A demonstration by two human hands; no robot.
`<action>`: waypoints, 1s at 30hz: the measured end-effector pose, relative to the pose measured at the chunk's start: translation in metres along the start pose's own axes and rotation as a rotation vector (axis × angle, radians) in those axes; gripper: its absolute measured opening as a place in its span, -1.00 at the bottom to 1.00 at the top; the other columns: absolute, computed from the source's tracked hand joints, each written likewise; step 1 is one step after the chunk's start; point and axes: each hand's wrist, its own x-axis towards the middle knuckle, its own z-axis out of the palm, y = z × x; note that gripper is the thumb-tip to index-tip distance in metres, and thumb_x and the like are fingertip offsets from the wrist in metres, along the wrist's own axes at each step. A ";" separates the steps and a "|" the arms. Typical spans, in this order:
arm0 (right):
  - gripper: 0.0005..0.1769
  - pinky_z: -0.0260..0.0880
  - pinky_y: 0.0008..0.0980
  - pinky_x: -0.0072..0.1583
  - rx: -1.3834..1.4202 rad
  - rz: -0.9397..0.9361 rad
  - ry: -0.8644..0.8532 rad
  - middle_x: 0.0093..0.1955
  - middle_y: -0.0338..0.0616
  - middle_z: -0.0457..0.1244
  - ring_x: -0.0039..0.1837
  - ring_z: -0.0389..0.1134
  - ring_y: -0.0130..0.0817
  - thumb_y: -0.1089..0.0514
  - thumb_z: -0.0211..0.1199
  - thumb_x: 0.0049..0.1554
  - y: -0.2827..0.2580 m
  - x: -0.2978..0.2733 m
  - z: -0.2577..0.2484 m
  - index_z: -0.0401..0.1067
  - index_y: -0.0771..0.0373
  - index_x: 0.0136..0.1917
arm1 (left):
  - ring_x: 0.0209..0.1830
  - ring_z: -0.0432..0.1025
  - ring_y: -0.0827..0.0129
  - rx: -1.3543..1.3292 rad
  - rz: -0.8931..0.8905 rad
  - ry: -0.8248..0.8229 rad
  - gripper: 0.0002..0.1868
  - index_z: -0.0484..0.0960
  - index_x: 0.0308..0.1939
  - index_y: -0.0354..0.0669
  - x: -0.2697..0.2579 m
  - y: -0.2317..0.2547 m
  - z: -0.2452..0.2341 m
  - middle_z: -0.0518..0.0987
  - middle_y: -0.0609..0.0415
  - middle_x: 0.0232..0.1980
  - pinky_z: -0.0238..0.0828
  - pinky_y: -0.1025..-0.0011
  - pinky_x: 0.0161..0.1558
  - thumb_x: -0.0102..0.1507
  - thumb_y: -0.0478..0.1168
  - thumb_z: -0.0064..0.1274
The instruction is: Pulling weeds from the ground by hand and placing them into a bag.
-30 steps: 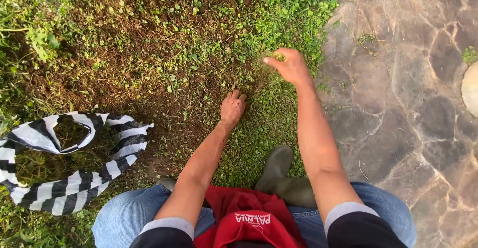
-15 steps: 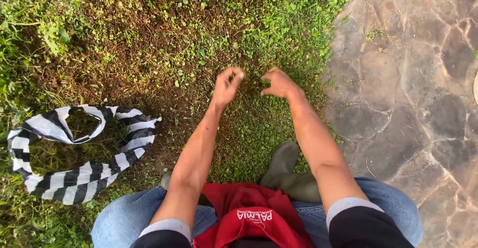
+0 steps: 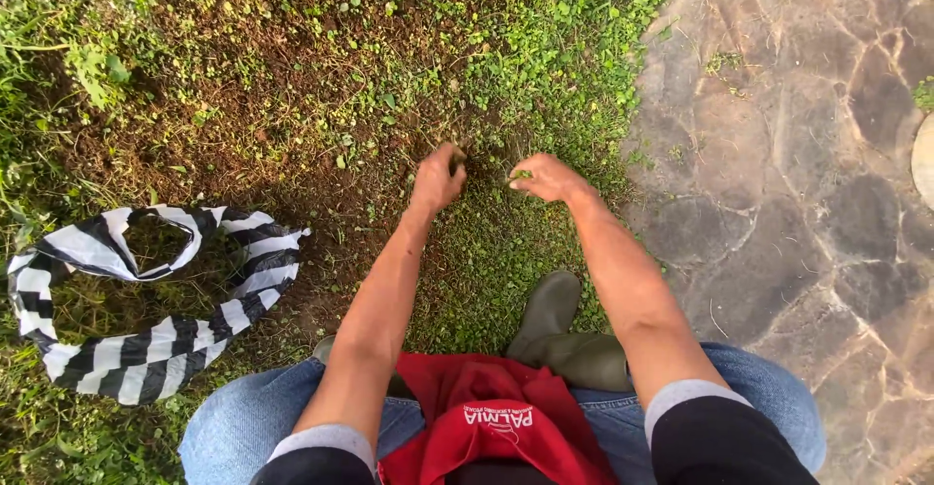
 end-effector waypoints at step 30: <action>-0.71 0.55 -0.22 0.00 -0.034 -0.042 0.018 0.02 -0.11 0.40 -0.10 0.40 -0.28 0.01 0.23 0.24 0.003 0.004 0.031 0.53 -0.05 0.23 | -0.20 0.56 0.22 -0.087 0.090 0.264 -0.83 0.61 -0.05 -0.18 0.012 0.021 -0.032 0.65 -0.08 -0.11 0.56 0.26 -0.17 0.30 -0.24 0.15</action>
